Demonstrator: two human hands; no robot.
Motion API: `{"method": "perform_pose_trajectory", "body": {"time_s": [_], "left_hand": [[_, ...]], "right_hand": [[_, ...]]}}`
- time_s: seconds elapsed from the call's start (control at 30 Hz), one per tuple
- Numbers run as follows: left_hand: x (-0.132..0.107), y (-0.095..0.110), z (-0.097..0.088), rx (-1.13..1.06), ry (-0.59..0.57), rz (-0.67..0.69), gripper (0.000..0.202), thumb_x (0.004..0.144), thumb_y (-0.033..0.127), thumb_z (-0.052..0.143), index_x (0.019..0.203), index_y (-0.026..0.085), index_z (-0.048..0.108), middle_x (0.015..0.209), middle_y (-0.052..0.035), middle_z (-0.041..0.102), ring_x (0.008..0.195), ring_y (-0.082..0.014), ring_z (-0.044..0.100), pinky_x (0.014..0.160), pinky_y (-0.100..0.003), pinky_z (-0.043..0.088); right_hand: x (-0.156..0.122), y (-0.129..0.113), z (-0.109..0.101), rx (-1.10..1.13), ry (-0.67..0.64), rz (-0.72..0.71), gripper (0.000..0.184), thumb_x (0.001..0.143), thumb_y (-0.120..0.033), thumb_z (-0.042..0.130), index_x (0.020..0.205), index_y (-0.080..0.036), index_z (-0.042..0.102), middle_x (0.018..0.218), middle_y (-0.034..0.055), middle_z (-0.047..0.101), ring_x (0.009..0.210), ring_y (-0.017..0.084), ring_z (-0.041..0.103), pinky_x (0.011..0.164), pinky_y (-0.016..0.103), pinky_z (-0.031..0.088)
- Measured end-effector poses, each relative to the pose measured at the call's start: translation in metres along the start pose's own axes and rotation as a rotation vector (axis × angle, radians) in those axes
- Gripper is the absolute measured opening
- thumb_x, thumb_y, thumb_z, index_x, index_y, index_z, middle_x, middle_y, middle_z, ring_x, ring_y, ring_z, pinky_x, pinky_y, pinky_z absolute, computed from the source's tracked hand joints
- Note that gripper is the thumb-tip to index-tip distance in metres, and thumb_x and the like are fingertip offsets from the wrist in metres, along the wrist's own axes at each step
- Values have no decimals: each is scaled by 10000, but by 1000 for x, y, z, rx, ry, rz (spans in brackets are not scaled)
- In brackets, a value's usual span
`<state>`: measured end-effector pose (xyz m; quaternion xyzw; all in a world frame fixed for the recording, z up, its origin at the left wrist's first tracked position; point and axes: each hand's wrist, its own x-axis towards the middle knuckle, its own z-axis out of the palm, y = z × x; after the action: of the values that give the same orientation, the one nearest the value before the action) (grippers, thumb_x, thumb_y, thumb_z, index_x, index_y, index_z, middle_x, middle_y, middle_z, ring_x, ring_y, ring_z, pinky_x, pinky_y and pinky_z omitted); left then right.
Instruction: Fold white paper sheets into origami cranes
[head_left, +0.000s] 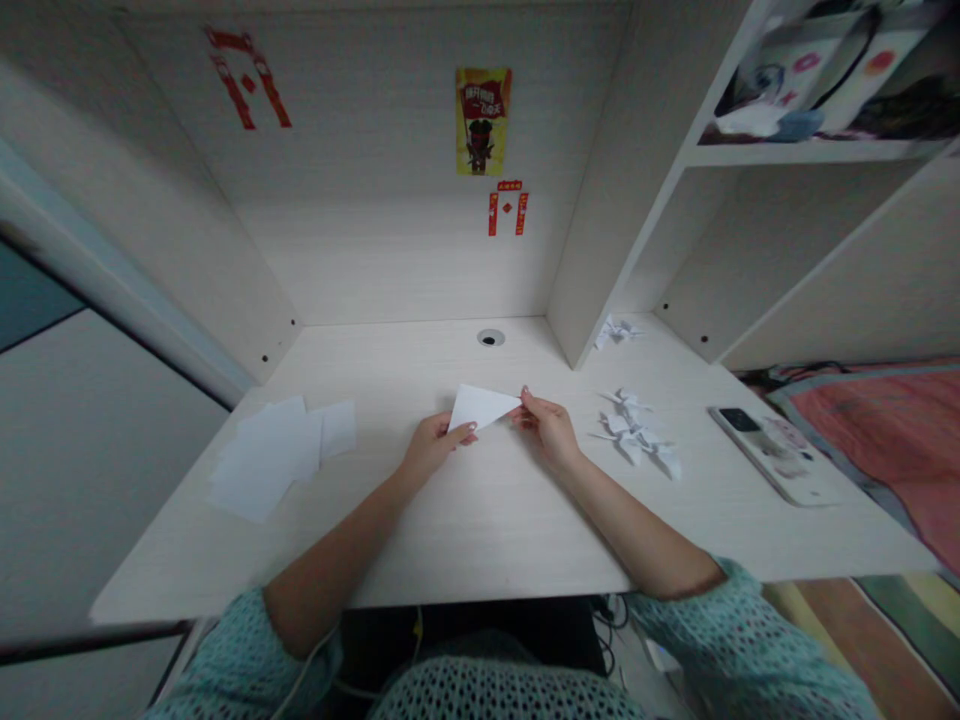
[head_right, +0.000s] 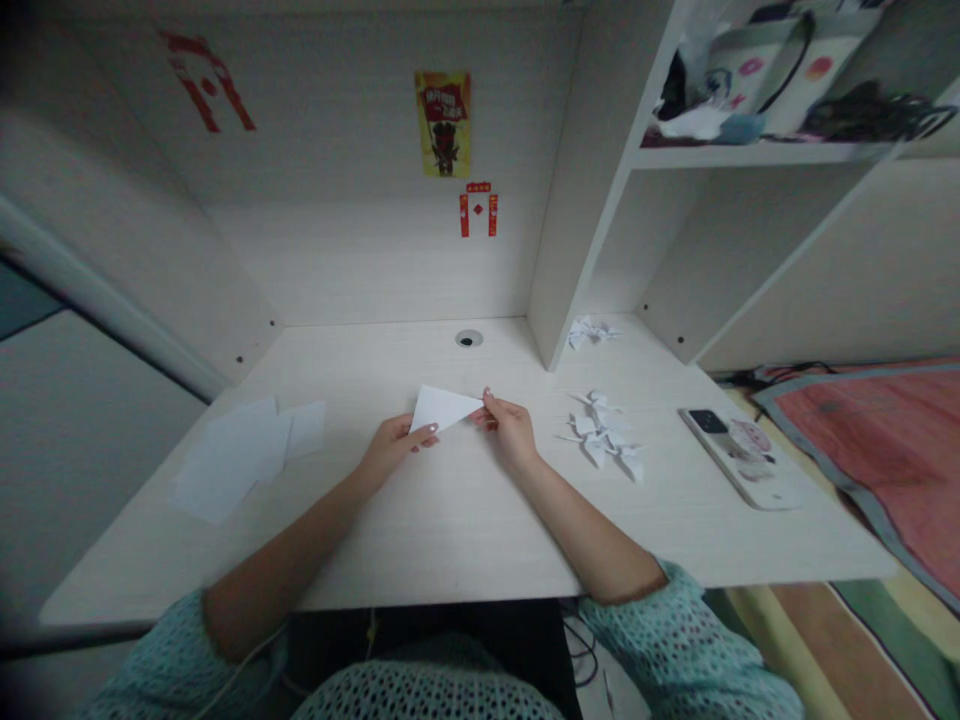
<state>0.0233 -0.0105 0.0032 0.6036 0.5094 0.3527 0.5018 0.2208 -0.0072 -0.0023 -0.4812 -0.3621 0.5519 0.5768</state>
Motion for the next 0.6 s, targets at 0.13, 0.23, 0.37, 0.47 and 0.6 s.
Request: {"method": "perform_pose_trajectory", "body": {"time_s": [0.13, 0.23, 0.37, 0.47, 0.6], "left_hand": [[-2, 3, 1, -30, 24, -13, 368, 702, 490, 608, 791, 135, 654, 756, -84, 700, 675, -171, 618, 580, -248, 408], [-3, 5, 2, -76, 29, 1, 378, 711, 491, 607, 821, 133, 661, 756, -84, 697, 701, -179, 628, 608, -257, 416], [-5, 5, 5, -146, 63, -9, 388, 706, 491, 617, 837, 129, 665, 778, -86, 698, 718, -183, 627, 629, -269, 426], [-7, 7, 7, -168, 86, -13, 393, 709, 488, 617, 843, 122, 663, 778, -83, 691, 716, -179, 615, 640, -272, 425], [-9, 10, 9, -170, 19, 61, 344, 737, 457, 605, 812, 126, 662, 735, -49, 671, 685, -156, 584, 641, -260, 413]], "right_hand": [[-9, -1, 9, -8, -62, 10, 499, 691, -624, 577, 647, -138, 682, 711, 102, 686, 557, 135, 525, 514, 255, 376], [-14, -2, 11, -47, -163, -19, 512, 692, -637, 563, 668, -144, 700, 789, 114, 698, 616, 148, 541, 555, 260, 403], [-14, 3, 11, 43, -214, -20, 682, 684, -762, 409, 796, -168, 725, 817, 118, 696, 648, 164, 557, 570, 271, 413], [-14, 9, 13, 15, -222, 1, 601, 683, -714, 482, 813, -183, 731, 773, 87, 690, 613, 145, 534, 555, 261, 389], [-19, 12, 18, -120, -260, -93, 259, 659, -448, 692, 753, -210, 730, 699, 24, 660, 592, 122, 481, 569, 251, 350]]}}
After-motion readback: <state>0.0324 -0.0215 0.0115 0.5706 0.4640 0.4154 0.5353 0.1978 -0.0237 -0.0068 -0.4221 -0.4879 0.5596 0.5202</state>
